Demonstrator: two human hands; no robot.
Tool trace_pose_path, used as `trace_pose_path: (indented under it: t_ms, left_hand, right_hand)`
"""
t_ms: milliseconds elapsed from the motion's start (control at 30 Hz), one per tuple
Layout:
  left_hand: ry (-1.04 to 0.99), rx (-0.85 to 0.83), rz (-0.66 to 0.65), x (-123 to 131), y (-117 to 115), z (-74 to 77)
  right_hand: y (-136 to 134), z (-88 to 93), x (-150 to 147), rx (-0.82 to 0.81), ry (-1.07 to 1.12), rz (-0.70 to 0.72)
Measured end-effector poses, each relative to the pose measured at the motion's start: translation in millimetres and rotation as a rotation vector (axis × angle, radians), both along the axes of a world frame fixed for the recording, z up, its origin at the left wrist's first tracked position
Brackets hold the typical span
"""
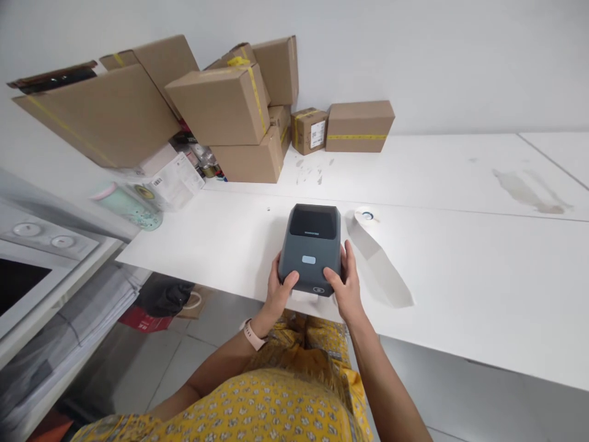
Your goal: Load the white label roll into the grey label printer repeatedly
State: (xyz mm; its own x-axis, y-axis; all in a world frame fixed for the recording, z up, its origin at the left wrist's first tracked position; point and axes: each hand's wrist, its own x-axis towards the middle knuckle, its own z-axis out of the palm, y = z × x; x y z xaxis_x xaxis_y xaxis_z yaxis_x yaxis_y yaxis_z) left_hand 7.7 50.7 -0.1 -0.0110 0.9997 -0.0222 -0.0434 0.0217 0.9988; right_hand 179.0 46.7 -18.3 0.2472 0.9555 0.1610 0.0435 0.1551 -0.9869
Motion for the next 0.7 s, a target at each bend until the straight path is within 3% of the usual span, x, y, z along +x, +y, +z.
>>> trace_pose_path:
  t_ms: [100, 233, 333, 433, 700]
  left_hand:
    - [-0.016, -0.052, -0.027, -7.9, -12.1, 5.2]
    - [0.062, -0.169, 0.117, -17.3, -48.2, 6.7]
    - [0.003, -0.323, -0.062, -14.0, -64.1, 7.4]
    - [-0.117, -0.386, -0.205, -4.7, -60.2, 11.3]
    - [-0.122, -0.361, -0.105, 7.1, -47.8, 11.7]
  right_hand:
    - [-8.5, 18.6, -4.0, 0.114, -0.243, -0.05]
    - [-23.4, 34.3, -9.1, 0.245, -0.454, -0.057]
    - [-29.5, 32.1, -11.0, 0.271, -0.517, -0.054]
    - [-30.5, 27.5, -10.6, 0.288, -0.585, -0.076]
    - [-28.5, 23.3, -7.8, 0.301, -0.585, -0.082]
